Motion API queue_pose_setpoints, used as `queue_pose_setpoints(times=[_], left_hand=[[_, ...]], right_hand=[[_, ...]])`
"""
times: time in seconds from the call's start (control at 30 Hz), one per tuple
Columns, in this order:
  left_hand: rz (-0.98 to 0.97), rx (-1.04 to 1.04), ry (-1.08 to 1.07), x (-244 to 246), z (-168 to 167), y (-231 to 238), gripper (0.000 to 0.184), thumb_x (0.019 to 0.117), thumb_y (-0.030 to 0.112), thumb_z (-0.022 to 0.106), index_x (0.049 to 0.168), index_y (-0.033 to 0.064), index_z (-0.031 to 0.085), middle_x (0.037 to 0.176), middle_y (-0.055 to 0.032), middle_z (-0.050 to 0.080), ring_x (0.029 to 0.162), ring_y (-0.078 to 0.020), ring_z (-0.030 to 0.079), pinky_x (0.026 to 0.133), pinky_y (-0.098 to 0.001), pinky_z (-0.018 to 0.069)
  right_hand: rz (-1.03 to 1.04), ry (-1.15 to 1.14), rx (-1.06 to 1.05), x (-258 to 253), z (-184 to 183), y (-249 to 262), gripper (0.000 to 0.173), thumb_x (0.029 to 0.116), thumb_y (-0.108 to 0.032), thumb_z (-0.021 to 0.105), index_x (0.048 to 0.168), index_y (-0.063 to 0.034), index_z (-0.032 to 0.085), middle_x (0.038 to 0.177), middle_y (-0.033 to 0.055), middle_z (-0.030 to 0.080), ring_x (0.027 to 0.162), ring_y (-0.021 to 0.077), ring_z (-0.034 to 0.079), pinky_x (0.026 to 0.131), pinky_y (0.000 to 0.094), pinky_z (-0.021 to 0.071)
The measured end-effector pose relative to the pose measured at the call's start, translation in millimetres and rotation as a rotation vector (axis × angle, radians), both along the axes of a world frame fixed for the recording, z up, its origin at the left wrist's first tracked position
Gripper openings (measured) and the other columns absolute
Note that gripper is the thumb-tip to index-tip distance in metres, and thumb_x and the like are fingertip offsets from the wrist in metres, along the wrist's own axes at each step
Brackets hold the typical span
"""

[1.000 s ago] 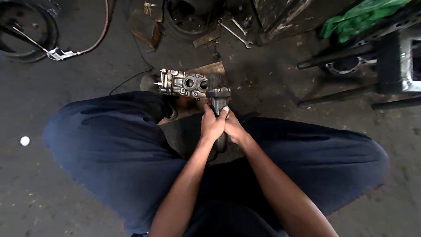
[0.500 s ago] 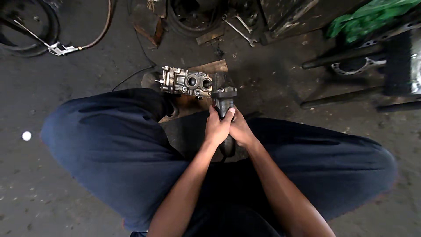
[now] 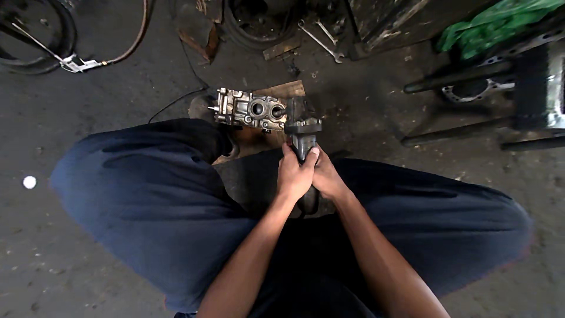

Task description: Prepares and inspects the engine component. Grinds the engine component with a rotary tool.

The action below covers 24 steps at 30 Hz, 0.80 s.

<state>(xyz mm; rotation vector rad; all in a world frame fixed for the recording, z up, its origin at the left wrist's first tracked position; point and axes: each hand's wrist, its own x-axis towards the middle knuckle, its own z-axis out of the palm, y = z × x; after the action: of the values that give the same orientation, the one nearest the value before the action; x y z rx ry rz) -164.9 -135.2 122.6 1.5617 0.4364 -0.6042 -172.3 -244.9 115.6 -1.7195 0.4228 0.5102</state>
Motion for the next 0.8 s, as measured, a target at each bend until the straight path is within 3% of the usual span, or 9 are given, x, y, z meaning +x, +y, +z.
queue_pose_setpoints(times=[0.8], left_hand=[[-0.005,-0.021,0.000,-4.5,16.9,0.0,0.065,0.1009,0.040,0.065,0.151,0.0058,0.039,0.121,-0.0136,0.068,0.115,-0.0187,0.066,0.102,-0.0404,0.0542]], right_hand=[[0.034,-0.025,-0.098,-3.8,20.2,-0.8,0.057,0.0866,-0.019,0.074,0.139,-0.0111,0.053,0.117,0.0027,0.070,0.106,0.0069,0.068,0.094,0.0281,0.0583]])
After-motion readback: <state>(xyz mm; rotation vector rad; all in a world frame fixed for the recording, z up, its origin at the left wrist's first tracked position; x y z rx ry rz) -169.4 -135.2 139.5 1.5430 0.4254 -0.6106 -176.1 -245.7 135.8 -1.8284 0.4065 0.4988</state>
